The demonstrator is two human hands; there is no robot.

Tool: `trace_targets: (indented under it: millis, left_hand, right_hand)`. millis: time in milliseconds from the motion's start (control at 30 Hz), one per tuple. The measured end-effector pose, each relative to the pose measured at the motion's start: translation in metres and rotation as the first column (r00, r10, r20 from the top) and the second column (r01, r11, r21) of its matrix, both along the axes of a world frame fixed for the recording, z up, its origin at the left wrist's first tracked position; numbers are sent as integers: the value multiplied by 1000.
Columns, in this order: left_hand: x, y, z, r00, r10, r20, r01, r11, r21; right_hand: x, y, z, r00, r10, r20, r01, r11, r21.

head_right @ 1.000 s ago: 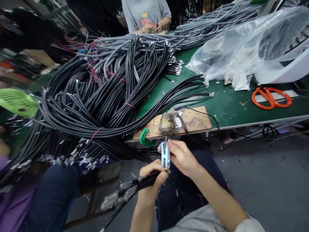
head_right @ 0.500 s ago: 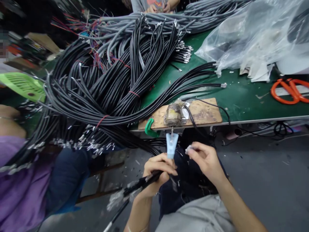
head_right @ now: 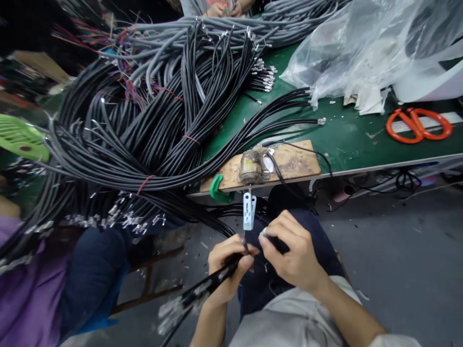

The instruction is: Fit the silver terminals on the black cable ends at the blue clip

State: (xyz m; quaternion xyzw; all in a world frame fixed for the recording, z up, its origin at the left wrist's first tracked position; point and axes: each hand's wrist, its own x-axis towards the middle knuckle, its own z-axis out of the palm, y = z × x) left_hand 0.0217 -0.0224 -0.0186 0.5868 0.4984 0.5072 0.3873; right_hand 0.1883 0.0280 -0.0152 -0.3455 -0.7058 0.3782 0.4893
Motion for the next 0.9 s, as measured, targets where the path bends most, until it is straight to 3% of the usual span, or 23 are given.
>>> trace_targets:
  millis: [100, 233, 467, 700, 800, 900]
  left_hand:
    - [0, -2, -5, 999, -33, -38, 32, 999, -38]
    - [1, -1, -4, 994, -60, -91, 54, 997, -59]
    - [8, -1, 7, 997, -16, -75, 11, 998, -65]
    - [15, -2, 4, 983, 87, -164, -101, 991, -84]
    - [14, -3, 5, 986, 110, -124, -118, 991, -64]
    - [10, -4, 6, 997, 64, -42, -68, 993, -92]
  right_hand:
    - [2, -1, 2, 992, 108, -68, -109, 994, -14]
    - [-2, -3, 6, 997, 53, -63, -52, 999, 6]
    - [-2, -1, -3, 981, 104, -162, -129, 979, -157]
    - [-17, -10, -11, 975, -138, -177, 123, 988, -93]
    - [-27, -14, -24, 915, -68, -397, -46, 962, -270]
    - [-29, -12, -33, 824, 7, -566, -289, 865, -410]
